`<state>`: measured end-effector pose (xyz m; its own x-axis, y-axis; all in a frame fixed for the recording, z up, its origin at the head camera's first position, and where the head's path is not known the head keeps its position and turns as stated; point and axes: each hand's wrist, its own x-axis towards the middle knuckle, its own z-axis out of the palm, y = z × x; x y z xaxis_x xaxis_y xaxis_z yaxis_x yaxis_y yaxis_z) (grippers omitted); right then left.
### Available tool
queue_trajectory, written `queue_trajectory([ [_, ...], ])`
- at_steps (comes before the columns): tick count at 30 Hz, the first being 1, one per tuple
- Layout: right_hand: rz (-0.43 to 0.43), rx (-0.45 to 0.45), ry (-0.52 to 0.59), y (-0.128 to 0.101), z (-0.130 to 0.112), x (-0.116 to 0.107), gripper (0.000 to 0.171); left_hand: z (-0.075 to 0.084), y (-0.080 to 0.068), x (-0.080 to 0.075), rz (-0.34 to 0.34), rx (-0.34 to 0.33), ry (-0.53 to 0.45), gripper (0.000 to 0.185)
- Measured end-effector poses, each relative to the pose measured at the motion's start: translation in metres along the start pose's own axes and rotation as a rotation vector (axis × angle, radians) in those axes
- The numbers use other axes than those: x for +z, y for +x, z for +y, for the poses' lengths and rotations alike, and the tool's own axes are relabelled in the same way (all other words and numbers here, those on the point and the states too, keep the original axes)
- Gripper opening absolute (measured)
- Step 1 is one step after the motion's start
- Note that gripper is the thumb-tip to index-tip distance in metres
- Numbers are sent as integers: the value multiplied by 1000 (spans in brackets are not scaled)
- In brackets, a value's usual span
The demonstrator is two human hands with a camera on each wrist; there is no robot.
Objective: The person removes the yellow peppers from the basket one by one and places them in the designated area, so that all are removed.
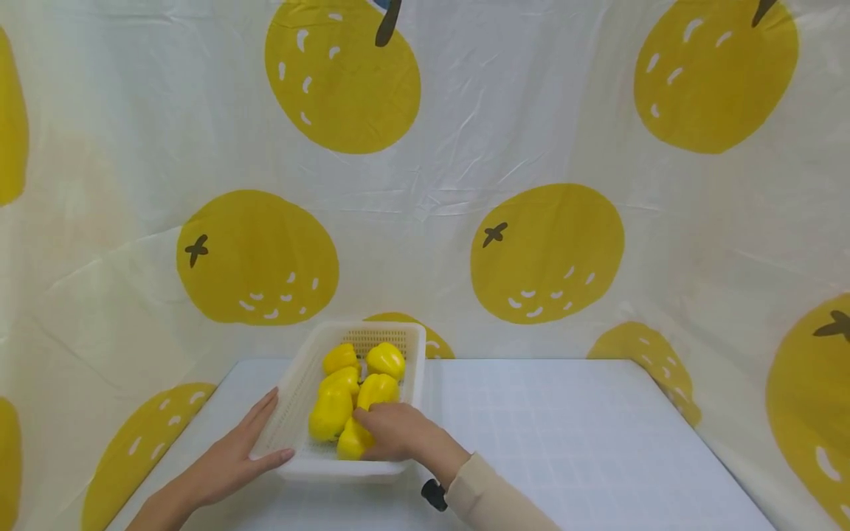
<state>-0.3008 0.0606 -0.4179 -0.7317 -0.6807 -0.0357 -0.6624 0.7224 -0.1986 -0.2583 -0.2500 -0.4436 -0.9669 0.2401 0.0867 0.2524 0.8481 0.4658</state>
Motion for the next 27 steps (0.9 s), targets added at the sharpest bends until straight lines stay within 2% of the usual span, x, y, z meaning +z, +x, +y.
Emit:
queue_trajectory([
  [4, -6, -33, 58, -3, 2, -2, 60, 0, 0, 2, 3, -2, -1, 110],
  [10, 1, -112, 228, -4, 8, -6, 59, 1, 0, 1, -14, -29, 4, 110],
  [15, 8, -143, 348, -5, 12, -9, 61, 1, -1, 0, -9, -25, 4, 110],
  [23, 74, -170, 646, -7, 19, -7, 52, 1, 0, 1, 3, -14, 5, 109],
  [27, 120, -166, 754, -8, 21, -6, 53, 1, 0, 1, 1, -11, 0, 109],
])
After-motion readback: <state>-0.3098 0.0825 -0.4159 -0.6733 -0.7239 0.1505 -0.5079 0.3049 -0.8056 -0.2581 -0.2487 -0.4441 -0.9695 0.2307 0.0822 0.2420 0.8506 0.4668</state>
